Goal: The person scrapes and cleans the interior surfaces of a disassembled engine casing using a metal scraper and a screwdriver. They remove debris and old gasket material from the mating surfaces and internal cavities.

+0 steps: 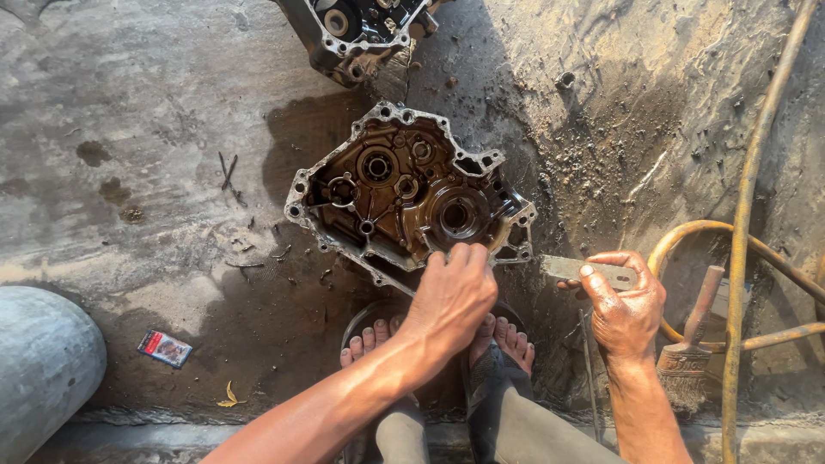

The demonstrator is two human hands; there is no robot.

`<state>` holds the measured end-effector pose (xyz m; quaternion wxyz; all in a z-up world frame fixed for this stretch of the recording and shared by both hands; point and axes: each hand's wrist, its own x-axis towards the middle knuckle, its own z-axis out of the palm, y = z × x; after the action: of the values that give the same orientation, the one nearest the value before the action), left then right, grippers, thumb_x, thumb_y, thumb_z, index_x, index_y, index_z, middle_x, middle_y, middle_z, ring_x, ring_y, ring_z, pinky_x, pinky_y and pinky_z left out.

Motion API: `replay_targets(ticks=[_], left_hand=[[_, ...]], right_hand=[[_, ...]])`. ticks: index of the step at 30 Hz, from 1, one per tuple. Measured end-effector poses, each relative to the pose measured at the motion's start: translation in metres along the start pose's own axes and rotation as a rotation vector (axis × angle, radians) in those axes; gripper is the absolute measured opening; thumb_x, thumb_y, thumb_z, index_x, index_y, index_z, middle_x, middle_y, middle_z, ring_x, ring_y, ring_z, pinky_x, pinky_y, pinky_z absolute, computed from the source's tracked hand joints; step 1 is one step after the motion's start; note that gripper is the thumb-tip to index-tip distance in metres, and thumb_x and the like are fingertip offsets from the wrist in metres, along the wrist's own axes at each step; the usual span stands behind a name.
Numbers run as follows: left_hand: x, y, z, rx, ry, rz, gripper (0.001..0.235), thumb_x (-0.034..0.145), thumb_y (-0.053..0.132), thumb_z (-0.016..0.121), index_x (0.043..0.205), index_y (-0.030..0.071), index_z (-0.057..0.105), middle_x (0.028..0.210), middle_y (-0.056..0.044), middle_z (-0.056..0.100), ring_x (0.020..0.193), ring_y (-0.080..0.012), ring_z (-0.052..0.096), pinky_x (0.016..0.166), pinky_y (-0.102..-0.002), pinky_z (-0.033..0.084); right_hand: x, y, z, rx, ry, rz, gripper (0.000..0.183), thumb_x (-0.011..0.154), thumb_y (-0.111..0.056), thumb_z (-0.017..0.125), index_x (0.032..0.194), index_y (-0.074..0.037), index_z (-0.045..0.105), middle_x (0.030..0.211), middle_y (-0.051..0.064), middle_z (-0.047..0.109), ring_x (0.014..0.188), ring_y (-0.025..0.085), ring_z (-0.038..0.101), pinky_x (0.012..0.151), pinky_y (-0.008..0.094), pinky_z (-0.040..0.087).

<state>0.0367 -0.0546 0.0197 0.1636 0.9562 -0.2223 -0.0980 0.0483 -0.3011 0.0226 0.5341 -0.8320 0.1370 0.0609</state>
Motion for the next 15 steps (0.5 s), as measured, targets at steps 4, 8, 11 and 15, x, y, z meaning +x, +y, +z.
replay_targets(ticks=[4,8,11,15], left_hand=[[-0.008,-0.016,-0.004,-0.144,0.002,-0.088,0.022,0.069,0.008,0.072,0.090,0.000,0.071,0.096,-0.011,0.059,0.095,-0.0267,0.059,0.072,-0.039,0.049],[-0.021,-0.038,-0.014,-0.339,0.001,-0.251,0.017,0.071,0.010,0.073,0.086,0.003,0.067,0.097,-0.012,0.059,0.096,-0.0313,0.060,0.076,-0.044,0.051],[-0.036,-0.052,-0.022,-0.436,0.094,-0.344,0.018,0.076,0.013,0.075,0.090,0.006,0.066,0.095,-0.012,0.058,0.093,-0.0313,0.060,0.077,-0.045,0.052],[-0.055,-0.064,-0.029,-0.490,0.184,-0.454,0.025,0.071,0.007,0.077,0.094,0.009,0.066,0.099,-0.010,0.060,0.096,-0.0312,0.062,0.077,-0.046,0.051]], right_hand=[[-0.001,0.007,-0.002,-0.014,-0.002,0.002,0.017,0.093,-0.005,0.071,0.107,0.003,0.066,0.090,0.011,0.073,0.077,0.013,0.070,0.070,0.024,0.055],[0.001,0.010,-0.005,-0.058,0.012,0.027,0.017,0.092,-0.007,0.072,0.107,0.002,0.068,0.091,0.010,0.072,0.079,0.013,0.068,0.070,0.026,0.054],[-0.004,0.009,0.003,-0.013,-0.032,0.059,0.017,0.090,-0.010,0.071,0.103,-0.002,0.067,0.090,0.011,0.074,0.077,0.016,0.072,0.068,0.028,0.058],[-0.017,0.006,0.027,-0.180,-0.183,0.028,0.015,0.087,-0.011,0.072,0.099,-0.003,0.070,0.085,0.015,0.075,0.073,0.022,0.072,0.064,0.031,0.057]])
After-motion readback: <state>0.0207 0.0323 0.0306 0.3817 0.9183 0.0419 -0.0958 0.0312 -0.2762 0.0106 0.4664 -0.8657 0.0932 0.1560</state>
